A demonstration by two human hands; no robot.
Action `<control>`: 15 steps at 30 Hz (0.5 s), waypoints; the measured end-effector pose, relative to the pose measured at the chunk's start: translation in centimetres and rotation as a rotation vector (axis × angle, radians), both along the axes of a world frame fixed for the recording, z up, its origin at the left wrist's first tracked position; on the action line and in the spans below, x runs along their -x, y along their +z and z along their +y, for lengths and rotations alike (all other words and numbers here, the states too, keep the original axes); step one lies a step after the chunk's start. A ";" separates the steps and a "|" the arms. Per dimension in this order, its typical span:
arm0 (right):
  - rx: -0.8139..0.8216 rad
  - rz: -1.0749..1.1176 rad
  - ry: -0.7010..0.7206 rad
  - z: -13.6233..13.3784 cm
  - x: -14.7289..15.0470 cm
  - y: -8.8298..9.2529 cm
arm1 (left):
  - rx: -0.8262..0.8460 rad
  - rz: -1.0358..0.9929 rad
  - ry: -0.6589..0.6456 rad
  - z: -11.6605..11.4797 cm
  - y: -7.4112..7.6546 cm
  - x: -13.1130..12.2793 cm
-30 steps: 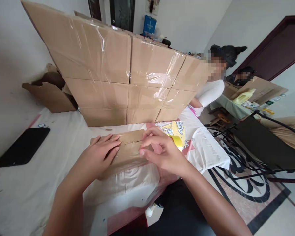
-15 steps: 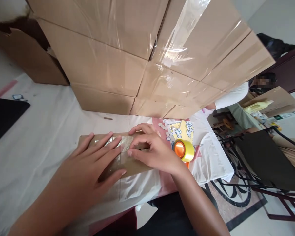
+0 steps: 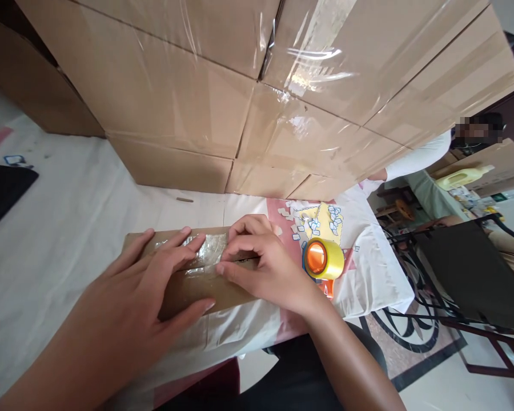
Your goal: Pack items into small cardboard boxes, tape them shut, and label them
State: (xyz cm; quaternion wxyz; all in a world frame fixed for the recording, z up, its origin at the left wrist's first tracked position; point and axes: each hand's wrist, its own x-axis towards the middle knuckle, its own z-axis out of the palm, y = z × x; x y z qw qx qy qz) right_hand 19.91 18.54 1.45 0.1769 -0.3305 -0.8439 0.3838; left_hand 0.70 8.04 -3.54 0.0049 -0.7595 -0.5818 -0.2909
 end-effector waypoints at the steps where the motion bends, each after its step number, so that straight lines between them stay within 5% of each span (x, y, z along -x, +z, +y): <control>1: -0.028 -0.017 0.000 -0.1 0.1 -0.1 | 0.003 -0.001 -0.003 0.0 0.0 0.0; 15: -0.184 -0.061 -0.039 -0.4 0.3 -0.7 | 0.031 0.078 -0.139 -0.4 0.1 0.5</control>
